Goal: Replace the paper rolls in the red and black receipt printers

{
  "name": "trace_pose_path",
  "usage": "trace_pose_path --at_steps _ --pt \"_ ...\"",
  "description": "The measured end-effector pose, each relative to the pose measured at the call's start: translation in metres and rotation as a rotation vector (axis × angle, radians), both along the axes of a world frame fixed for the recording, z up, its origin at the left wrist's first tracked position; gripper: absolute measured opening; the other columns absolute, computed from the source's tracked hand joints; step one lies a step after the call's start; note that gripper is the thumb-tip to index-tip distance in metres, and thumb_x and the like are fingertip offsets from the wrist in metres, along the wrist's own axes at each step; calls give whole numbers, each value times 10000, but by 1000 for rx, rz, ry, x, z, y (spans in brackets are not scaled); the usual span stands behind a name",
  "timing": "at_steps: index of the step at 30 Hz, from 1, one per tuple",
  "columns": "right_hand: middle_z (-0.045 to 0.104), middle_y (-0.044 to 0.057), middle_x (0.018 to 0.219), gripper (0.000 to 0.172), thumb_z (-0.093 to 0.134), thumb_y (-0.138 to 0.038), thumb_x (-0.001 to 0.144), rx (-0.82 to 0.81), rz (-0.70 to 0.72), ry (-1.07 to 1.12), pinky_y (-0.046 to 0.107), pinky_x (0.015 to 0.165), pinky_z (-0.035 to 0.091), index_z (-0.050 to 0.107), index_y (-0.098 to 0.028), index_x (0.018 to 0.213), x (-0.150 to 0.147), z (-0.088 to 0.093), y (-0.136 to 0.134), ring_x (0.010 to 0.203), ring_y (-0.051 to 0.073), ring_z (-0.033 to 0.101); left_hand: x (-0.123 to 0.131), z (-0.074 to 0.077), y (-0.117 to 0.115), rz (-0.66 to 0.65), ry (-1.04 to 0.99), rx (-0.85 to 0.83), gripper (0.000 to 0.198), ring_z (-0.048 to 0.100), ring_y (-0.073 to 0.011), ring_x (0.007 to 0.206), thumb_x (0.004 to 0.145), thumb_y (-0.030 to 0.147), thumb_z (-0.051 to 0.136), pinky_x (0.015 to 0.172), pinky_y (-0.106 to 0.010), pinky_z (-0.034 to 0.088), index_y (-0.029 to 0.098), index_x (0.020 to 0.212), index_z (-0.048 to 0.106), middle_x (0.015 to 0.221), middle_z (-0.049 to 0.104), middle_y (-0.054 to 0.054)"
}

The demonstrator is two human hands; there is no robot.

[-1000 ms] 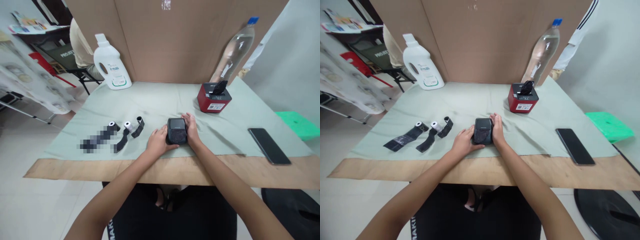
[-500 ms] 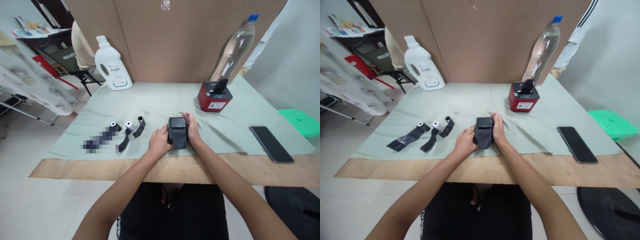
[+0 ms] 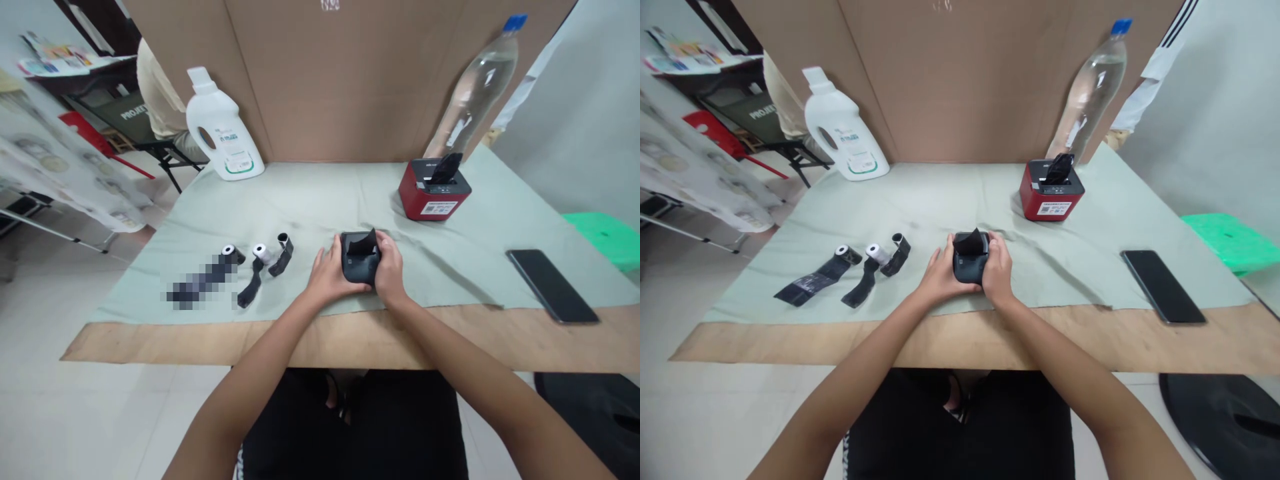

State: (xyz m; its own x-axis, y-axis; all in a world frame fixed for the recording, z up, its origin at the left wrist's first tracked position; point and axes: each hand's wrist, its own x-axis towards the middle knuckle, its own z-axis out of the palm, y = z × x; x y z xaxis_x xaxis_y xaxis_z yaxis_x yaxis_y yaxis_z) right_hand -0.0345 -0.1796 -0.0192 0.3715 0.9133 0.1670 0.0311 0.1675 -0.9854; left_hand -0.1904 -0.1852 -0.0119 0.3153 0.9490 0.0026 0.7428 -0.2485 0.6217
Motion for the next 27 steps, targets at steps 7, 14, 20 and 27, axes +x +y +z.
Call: trace_pose_path --at_steps 7,14,20,27 --pt "679 125 1489 597 472 -631 1015 -6 49 16 519 1296 362 698 -196 1356 3 -8 5 1450 306 583 -1 4 4 4 -49 -5 1536 256 -384 1666 632 599 949 1374 -598 183 176 1722 -46 1786 224 -227" --pt "553 98 1640 747 525 -748 984 16 156 44 506 1366 264 649 -202 1479 11 -11 21 1583 293 453 -1 6 4 14 -71 9 1461 375 -394 1612 622 540 977 1374 -612 189 245 1718 56 1764 317 -185" --pt "441 14 1722 832 485 -848 947 29 286 25 474 1405 124 589 -269 1536 16 -11 46 1665 243 287 -1 7 1 -5 -75 54 1382 322 -378 1638 664 517 963 1367 -624 187 246 1705 94 1768 297 -193" --pt "404 120 1733 955 492 -841 936 -13 288 -5 469 1366 246 524 -154 1597 23 -13 53 1632 285 363 -1 2 -5 -37 -96 71 1074 157 -360 1696 738 453 942 1358 -665 170 258 1604 337 1767 303 -181"
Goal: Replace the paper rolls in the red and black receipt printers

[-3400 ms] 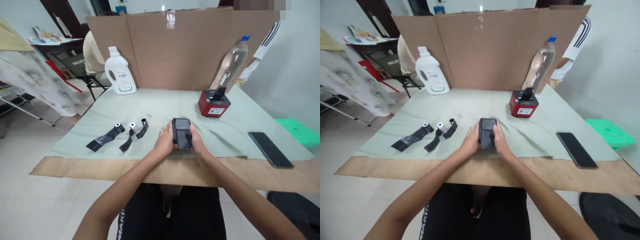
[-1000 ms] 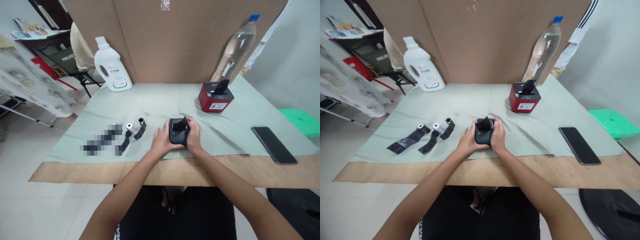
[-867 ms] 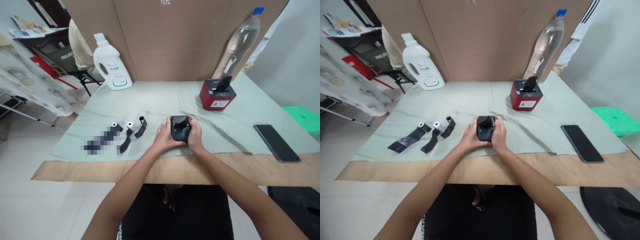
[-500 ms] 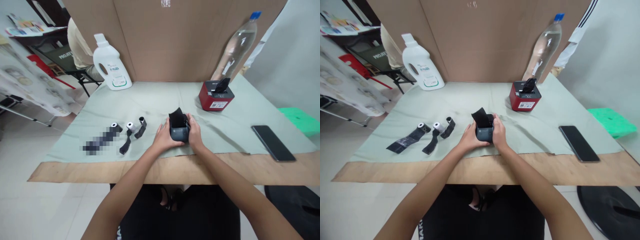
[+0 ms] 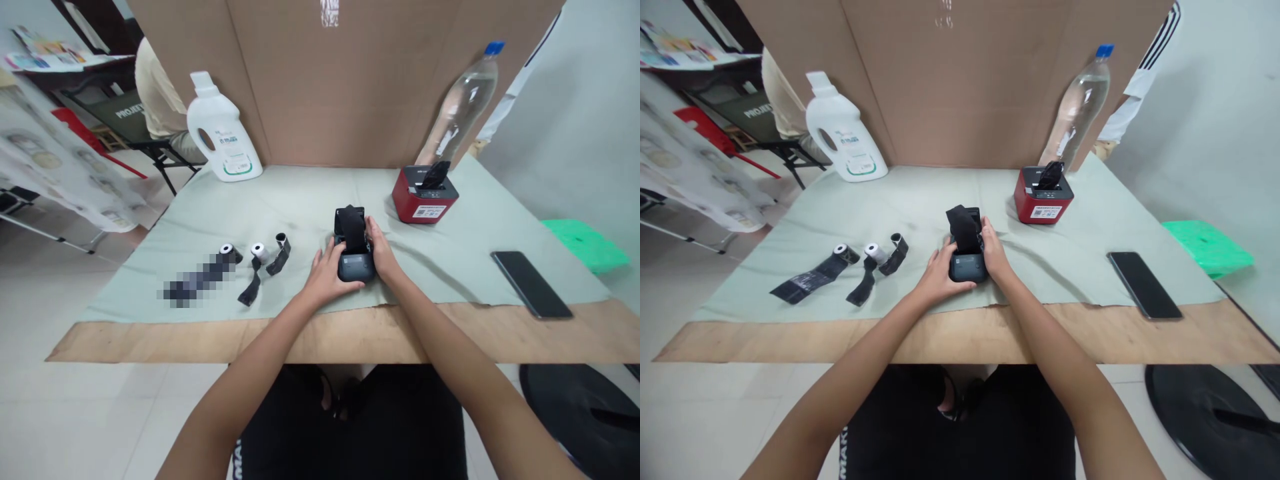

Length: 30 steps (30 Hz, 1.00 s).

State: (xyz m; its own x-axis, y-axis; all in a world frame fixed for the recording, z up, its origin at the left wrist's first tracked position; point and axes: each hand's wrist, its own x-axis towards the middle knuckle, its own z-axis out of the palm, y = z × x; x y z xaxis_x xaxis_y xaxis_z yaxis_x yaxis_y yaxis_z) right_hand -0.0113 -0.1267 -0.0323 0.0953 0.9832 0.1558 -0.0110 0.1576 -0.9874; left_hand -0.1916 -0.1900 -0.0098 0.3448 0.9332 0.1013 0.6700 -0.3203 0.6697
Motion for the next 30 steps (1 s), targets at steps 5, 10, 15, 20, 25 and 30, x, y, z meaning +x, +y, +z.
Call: trace_pose_path --at_steps 5,10,15,20,25,30 --pt "696 125 1481 619 590 -663 940 26 -84 -16 500 1263 413 805 -169 1244 5 6 -4 1471 327 585 -4 -6 0 -86 -86 69 785 150 -385 1693 807 423 889 1313 -622 316 225 1470 517 1806 141 -219" --pt "771 149 1345 292 712 -423 862 60 -42 -311 456 1231 435 871 -185 919 12 23 -4 1393 339 652 -8 -6 0 -129 -139 78 557 253 -407 1664 829 356 871 1287 -598 380 224 1318 638 1820 92 -186" --pt "726 132 1424 231 715 -258 875 -28 69 -856 417 1227 430 880 -209 1029 19 48 6 1486 319 565 -10 -7 1 -168 -203 115 462 273 -386 1661 829 310 866 1316 -552 365 223 1238 669 1831 59 -142" --pt "774 100 1340 347 747 -310 893 -182 355 -1291 361 1116 496 849 -242 1217 12 78 24 1319 327 679 -13 -8 0 -192 -226 140 483 255 -396 1665 861 333 837 1316 -537 362 232 1292 644 1832 33 -139" --pt "824 81 1188 333 766 -194 865 -275 629 -1415 256 866 528 839 -190 1190 -3 100 40 1067 253 749 -13 -10 1 -143 -265 65 725 253 -407 1663 789 353 887 1322 -574 326 232 1395 507 1812 100 -198" --pt "815 118 1097 282 719 -80 873 -295 609 -1441 233 766 492 809 -95 1140 -10 109 38 939 206 725 -13 -11 4 -34 -313 -83 1182 500 -440 1505 702 457 942 1240 -608 420 192 1604 226 1645 433 -261"
